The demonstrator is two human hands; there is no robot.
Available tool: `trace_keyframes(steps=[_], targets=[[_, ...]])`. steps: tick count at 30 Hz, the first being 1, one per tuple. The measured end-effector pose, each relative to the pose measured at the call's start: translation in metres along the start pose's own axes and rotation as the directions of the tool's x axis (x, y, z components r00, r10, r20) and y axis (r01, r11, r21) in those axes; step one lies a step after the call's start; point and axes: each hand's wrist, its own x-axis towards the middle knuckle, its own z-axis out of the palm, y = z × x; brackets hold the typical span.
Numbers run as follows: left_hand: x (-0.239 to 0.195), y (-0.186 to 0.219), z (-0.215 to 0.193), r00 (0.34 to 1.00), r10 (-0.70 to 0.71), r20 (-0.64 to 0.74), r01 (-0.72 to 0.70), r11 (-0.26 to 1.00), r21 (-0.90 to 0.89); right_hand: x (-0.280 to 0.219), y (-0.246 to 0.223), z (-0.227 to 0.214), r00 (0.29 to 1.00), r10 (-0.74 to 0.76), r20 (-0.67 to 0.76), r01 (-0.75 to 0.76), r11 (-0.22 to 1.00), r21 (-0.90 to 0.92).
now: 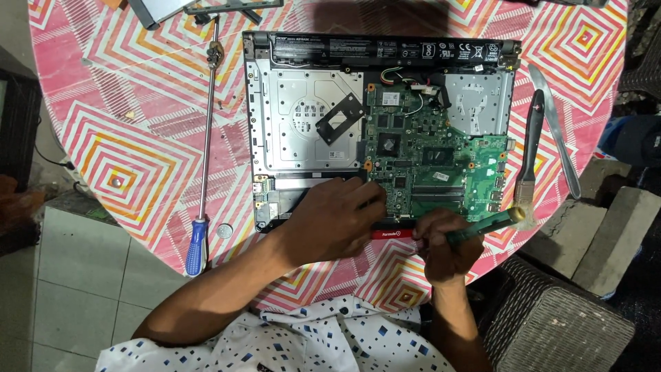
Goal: The person uses a screwdriver to remove screws from a laptop motherboard and then detaches a small black component. They then place a copper heat pipe assembly onto the motherboard and install a cooling fan, securing it in place.
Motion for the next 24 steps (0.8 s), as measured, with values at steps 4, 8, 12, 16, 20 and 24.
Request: trace_keyframes(steps=[4,8,12,16,20,24], targets=[[0.001,0.000,0.000,1.000,-0.006,0.008,0.006,1.000,-0.004,0.006,-0.007,0.004,1.000,-0.012,0.004,0.012,1.000,-0.022],[0.001,-0.002,0.002,1.000,0.007,0.028,-0.007,1.000,0.008,0.012,-0.010,0.005,1.000,-0.009,0.018,0.009,0.999,-0.038],[0.002,-0.002,0.003,1.000,-0.003,0.025,0.003,1.000,0.021,0.017,-0.016,0.009,1.000,-0.002,0.026,0.003,0.999,-0.052],[0.002,0.000,0.002,1.000,-0.012,0.028,0.011,1.000,0.020,0.019,-0.016,0.009,0.999,-0.016,0.038,0.020,0.995,-0.099],[0.002,-0.002,0.002,1.000,-0.003,0.029,0.003,1.000,0.014,0.014,-0.013,0.006,0.999,-0.019,0.034,0.022,0.995,-0.099],[0.002,0.000,0.001,1.000,-0.008,0.027,0.008,1.000,0.020,0.014,-0.013,0.007,0.999,-0.020,0.025,0.023,0.995,-0.093]])
